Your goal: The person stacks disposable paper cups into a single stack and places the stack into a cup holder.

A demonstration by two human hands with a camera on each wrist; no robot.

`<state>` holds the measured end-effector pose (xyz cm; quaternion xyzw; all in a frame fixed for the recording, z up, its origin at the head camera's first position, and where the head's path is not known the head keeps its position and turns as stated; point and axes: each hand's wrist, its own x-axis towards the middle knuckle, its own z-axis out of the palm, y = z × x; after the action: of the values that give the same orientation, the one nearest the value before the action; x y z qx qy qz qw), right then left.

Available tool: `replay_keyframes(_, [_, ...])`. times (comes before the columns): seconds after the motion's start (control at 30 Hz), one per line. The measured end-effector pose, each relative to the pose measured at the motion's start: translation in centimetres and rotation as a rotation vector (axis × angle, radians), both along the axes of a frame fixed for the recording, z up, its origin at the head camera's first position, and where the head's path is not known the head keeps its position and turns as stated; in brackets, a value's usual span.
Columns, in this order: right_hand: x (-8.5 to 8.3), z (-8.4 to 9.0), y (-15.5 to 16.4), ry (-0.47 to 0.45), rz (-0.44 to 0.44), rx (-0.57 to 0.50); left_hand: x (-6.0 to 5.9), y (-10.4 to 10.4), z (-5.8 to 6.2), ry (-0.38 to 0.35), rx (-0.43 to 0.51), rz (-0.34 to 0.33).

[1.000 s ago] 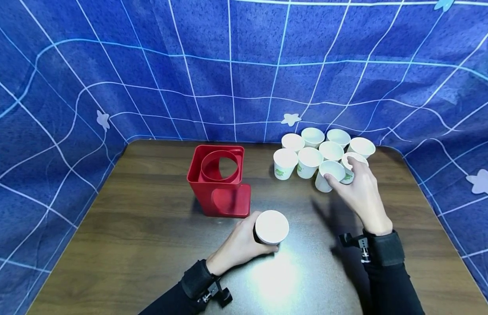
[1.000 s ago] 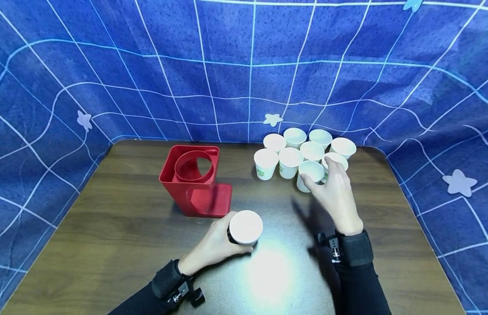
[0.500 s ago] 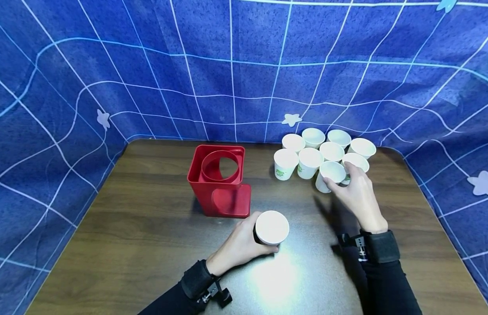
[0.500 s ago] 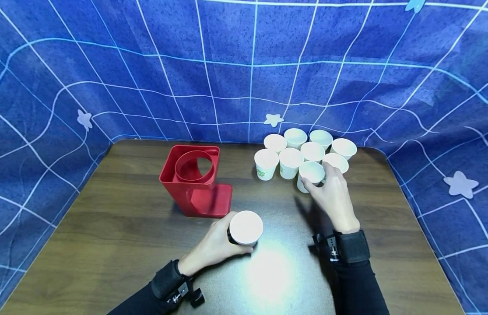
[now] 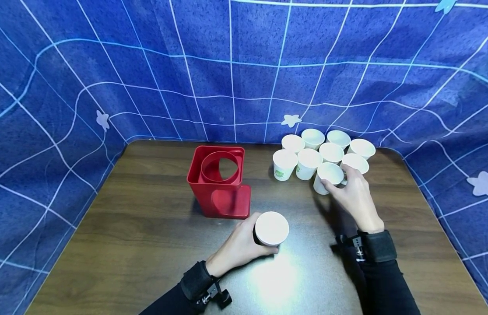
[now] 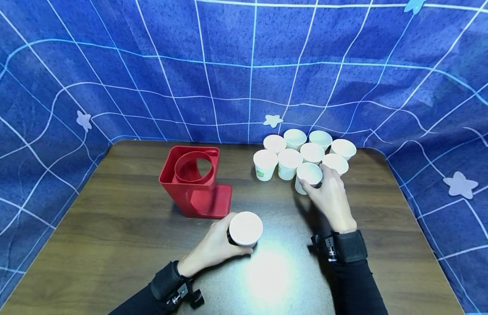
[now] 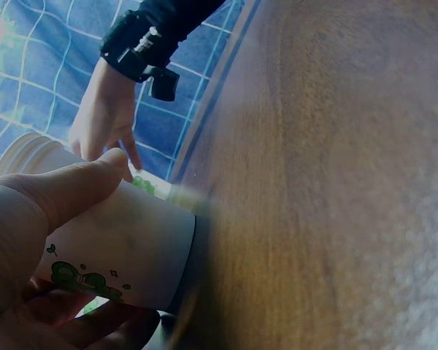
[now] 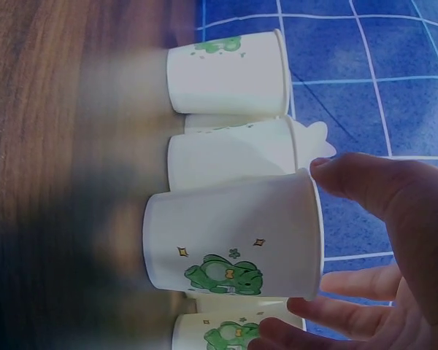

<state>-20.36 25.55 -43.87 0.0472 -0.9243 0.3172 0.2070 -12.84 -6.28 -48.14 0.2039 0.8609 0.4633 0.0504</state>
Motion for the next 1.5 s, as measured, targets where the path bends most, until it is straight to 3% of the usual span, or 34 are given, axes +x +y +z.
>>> replay_keyframes(0.73, [-0.2, -0.9, 0.0, 0.008, 0.017, 0.021, 0.1, 0.1, -0.1, 0.009, 0.004, -0.004])
replay_keyframes(1.1, [0.7, 1.2, -0.1, -0.017, -0.005, 0.029, 0.1, 0.1, 0.0, 0.029, 0.011, 0.0])
replay_keyframes(1.5, [2.0, 4.0, -0.8, 0.079, 0.028, 0.012, 0.1, 0.1, 0.1, 0.018, 0.008, 0.013])
